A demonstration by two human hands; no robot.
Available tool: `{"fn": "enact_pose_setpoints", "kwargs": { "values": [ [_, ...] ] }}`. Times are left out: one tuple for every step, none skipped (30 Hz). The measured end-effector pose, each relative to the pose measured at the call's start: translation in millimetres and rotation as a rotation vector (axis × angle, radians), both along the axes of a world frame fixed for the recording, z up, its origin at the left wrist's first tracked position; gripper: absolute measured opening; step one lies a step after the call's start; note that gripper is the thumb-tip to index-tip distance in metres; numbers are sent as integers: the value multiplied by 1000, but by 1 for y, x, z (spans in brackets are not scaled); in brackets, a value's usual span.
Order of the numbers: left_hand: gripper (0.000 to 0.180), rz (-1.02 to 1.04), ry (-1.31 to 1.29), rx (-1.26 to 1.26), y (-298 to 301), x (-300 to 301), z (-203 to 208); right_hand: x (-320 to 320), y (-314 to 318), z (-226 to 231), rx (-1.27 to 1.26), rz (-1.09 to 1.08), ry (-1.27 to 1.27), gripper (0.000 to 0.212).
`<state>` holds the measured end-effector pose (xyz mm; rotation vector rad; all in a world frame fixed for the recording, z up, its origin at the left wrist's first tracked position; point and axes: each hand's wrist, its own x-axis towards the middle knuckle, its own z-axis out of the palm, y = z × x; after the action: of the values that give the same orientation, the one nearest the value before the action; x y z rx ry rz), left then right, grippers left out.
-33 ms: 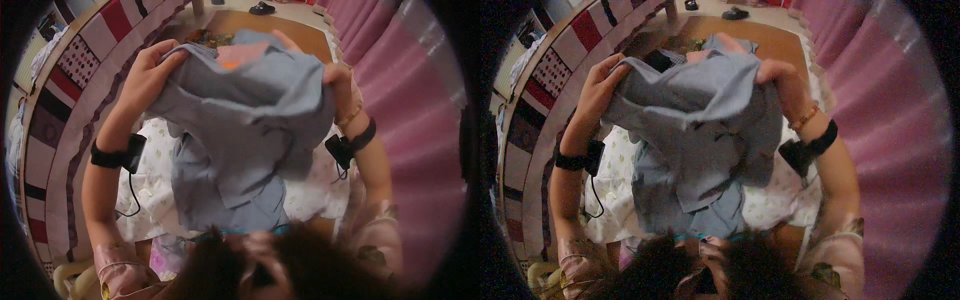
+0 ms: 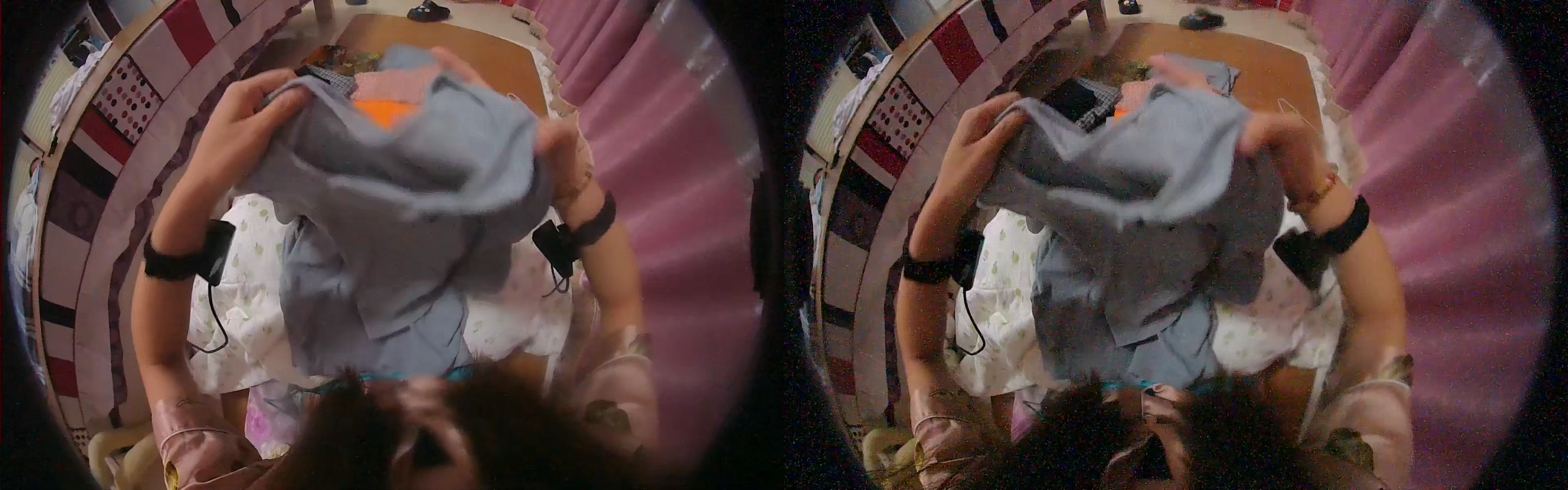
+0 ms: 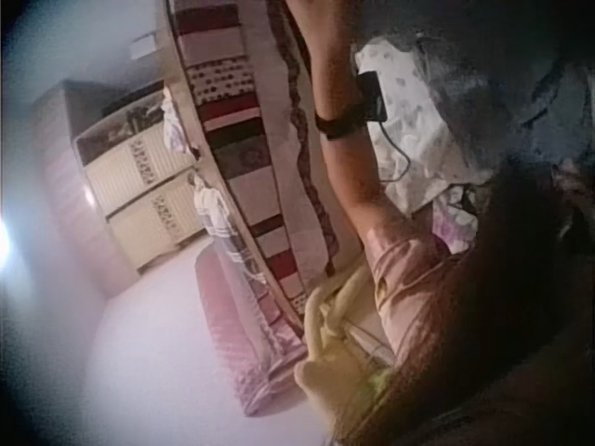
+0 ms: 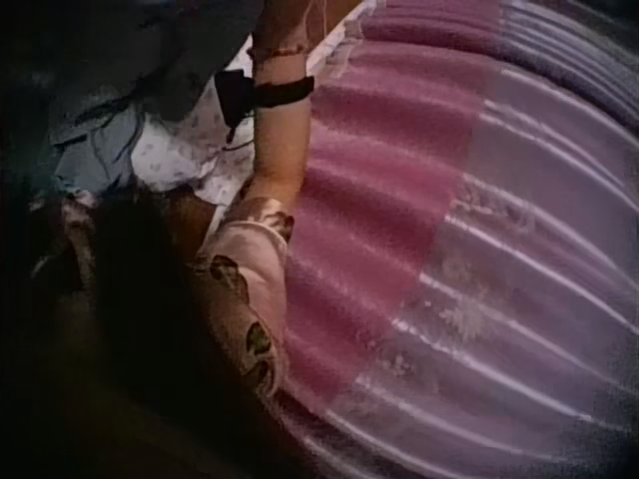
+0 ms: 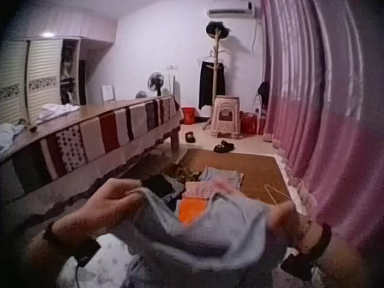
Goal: Folding various pieces of clothing on the floor.
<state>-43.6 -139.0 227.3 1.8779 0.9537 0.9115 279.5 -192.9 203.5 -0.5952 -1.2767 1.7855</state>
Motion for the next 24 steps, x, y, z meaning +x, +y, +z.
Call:
{"fn": "enact_pose_setpoints", "kwargs": {
  "values": [
    [29, -49, -53, -67, -18, 5, 7, -5, -11, 2, 65, 9, -111, 48],
    [29, 84, -101, -160, -44, 10, 11, -6, -12, 2, 122, 25, -217, 59],
    [26, -215, 46, -228, -54, 2, 33, 6, -17, 11, 149, 295, -198, 67],
    [24, -213, 236, -346, -74, -3, 49, 22, -25, 16, 168, 562, -165, 75],
    [28, -360, 287, -294, -103, -28, 52, 22, -27, 25, 217, 761, -182, 72],
    [23, -676, 478, -378, -95, -29, 66, 27, -27, 30, 239, 916, -220, 68],
    [25, -820, 546, -377, -109, -34, 78, 34, -36, 45, 232, 929, -213, 68],
    [25, -825, 537, -388, -116, -41, 74, 42, -49, 58, 195, 963, -349, 64],
    [27, -759, 436, -461, -130, -47, 79, 49, -64, 72, 173, 986, -487, 59],
    [29, -688, 335, -531, -137, -53, 84, 52, -72, 81, 175, 983, -484, 59],
    [17, -722, 296, -870, -117, -57, 72, 53, -75, 82, 237, 819, -679, 55],
    [19, -527, 228, -762, -106, -55, 61, 54, -77, 83, 297, 648, -869, 50],
    [21, -365, 163, -632, -96, -36, 61, 60, -95, 96, 348, 436, -1071, 45],
    [23, -249, 115, -512, -81, -27, 30, 61, -89, 88, 401, 269, -1240, 41],
    [28, -80, 279, -542, -71, -15, 22, 62, -96, 91, 458, 76, -1411, 36],
    [32, -33, 426, -503, -54, -19, -7, 43, -53, 55, 173, 100, -1167, 30],
    [34, -63, 544, -458, -37, -24, -32, 44, -33, 16, 634, 80, -1198, 30],
    [38, -62, 645, -492, -20, -19, -53, 42, -22, -3, 733, 89, -1296, 31],
    [44, -62, 709, -386, -6, -17, -82, 43, -12, -26, 723, 100, -1309, 28],
    [48, -121, 738, -434, 6, -7, -100, 47, 5, -49, 707, 163, -1277, 26],
    [48, -238, 692, -403, 11, -1, -113, 46, 22, -69, 704, 238, -1231, 25],
    [45, -236, 701, -495, 13, 1, -130, 38, 36, -86, 549, 283, -1217, 25],
    [43, -278, 704, -430, 16, -4, -154, 31, 47, -100, 395, 329, -1201, 25],
    [41, -319, 704, -364, 18, -8, -171, 27, 57, -118, 401, 337, -1196, 25]
  ]
}}
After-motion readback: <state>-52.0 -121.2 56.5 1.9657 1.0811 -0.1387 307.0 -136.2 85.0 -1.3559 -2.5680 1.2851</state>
